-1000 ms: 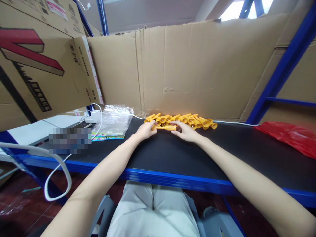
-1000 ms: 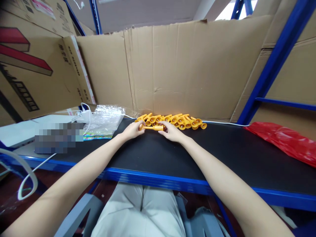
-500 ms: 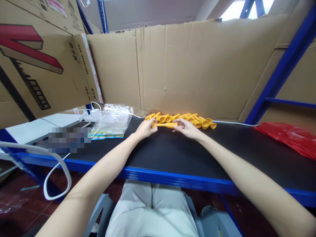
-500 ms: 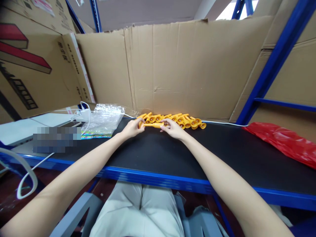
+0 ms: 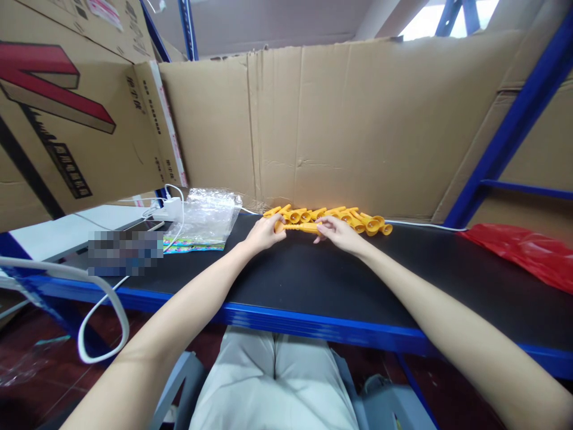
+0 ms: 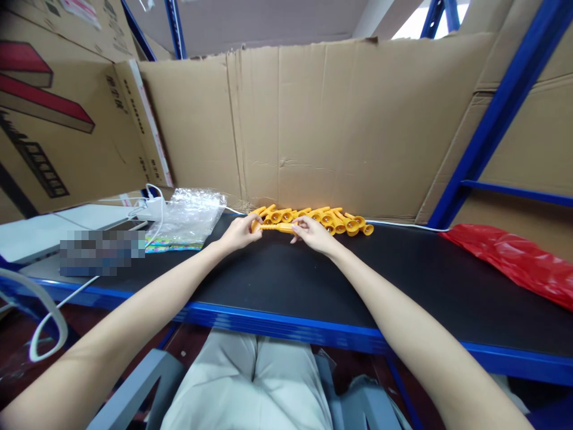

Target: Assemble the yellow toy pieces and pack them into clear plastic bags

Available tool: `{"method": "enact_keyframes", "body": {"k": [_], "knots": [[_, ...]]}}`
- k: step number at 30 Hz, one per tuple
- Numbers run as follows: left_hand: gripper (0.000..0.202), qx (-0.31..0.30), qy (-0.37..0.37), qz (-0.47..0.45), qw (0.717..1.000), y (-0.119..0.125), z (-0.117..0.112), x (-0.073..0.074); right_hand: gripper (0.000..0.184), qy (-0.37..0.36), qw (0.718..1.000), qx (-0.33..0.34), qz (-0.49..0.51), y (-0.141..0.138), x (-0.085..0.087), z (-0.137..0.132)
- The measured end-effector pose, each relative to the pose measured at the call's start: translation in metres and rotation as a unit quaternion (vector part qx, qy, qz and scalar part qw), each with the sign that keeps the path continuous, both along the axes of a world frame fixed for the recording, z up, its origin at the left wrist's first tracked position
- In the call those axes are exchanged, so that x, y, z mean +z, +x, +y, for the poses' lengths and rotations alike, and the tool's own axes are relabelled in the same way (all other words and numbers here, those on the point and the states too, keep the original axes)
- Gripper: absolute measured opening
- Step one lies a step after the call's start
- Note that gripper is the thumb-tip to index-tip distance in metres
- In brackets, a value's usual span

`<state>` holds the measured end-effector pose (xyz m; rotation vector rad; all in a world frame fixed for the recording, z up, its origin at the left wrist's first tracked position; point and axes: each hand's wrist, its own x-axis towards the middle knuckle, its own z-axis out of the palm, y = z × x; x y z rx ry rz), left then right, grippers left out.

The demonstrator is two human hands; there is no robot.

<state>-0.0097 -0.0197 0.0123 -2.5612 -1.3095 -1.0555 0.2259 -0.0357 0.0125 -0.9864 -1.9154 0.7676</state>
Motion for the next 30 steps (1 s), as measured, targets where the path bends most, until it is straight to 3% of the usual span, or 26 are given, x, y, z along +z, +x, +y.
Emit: {"method": "enact_keyframes", "body": {"k": [6,15,23,27,30], "knots": [[0.026,0.016,0.002,0.004,1.0,0.002,0.002,0.0,0.036,-0.078,0.997,-0.018,0.005,-0.002,0.0,0.005],[0.027,0.011,0.011,0.007,1.0,0.002,-0.002,0.002,0.034,-0.103,0.994,0.028,0.008,0.002,0.008,-0.007],[0.027,0.015,0.012,0.007,1.0,0.006,-0.004,0.001,0.068,-0.178,0.979,-0.09,-0.04,-0.005,0.012,-0.006],[0.027,0.021,0.014,-0.004,1.0,0.006,0.0,-0.001,0.052,-0.137,0.989,-0.035,-0.039,0.006,0.012,-0.004],[0.029,0.011,0.02,-0.004,1.0,0.005,0.001,-0.001,0.057,-0.094,0.995,0.004,-0.029,0.012,0.009,-0.003]]}}
